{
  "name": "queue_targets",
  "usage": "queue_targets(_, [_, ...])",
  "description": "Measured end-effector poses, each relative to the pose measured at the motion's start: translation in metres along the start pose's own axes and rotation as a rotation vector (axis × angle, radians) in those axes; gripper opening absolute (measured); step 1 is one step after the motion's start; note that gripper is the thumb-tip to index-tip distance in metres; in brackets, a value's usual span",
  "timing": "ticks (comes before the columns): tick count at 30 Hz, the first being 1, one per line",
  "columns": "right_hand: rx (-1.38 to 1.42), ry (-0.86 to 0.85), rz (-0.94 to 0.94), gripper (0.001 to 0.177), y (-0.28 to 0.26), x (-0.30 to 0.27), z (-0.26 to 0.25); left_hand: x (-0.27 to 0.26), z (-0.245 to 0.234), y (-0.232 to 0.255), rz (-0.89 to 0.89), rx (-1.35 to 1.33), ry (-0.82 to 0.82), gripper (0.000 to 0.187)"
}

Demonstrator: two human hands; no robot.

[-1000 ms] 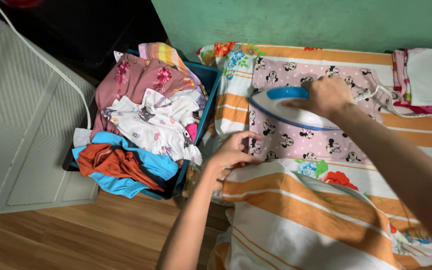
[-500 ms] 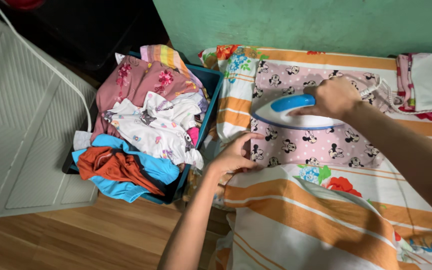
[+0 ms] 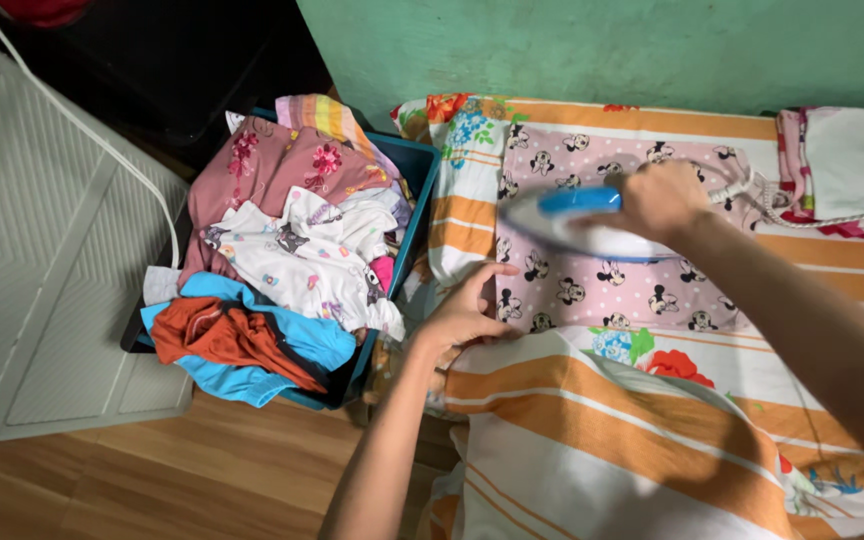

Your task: The person spreads a small pink garment on an ironing surface and smooths it using a blue and white iron.

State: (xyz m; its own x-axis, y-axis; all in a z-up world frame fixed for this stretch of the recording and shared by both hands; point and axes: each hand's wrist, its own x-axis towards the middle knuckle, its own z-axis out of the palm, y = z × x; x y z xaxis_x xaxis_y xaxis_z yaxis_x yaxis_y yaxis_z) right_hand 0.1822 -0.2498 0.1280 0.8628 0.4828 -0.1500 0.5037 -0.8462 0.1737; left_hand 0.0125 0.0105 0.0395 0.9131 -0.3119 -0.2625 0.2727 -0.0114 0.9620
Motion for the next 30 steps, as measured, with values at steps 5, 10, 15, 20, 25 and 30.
queue_targets(5, [0.072,-0.030,0.134,0.085,-0.009,0.001,-0.004,-0.005,0.008,-0.003,0.106,-0.033,0.048,0.085])
queue_targets(10, [-0.020,-0.056,-0.028,0.084,-0.013,-0.006,-0.009,-0.007,0.010,-0.003,0.198,0.037,0.090,0.084])
queue_targets(15, [0.129,-0.012,0.118,0.088,-0.021,0.002,0.001,-0.006,0.011,-0.007,0.357,0.110,0.097,0.082])
queue_targets(20, [0.020,-0.057,-0.031,0.081,-0.015,-0.021,-0.002,-0.011,0.015,0.001,0.117,0.059,0.116,0.083])
queue_targets(25, [0.172,-0.014,0.147,0.088,-0.025,-0.018,-0.004,-0.012,0.017,0.000,0.257,0.059,0.118,0.084])
queue_targets(30, [0.263,-0.033,0.118,0.086,-0.030,-0.026,-0.002,-0.012,0.017,0.001,0.181,0.032,0.112,0.086])
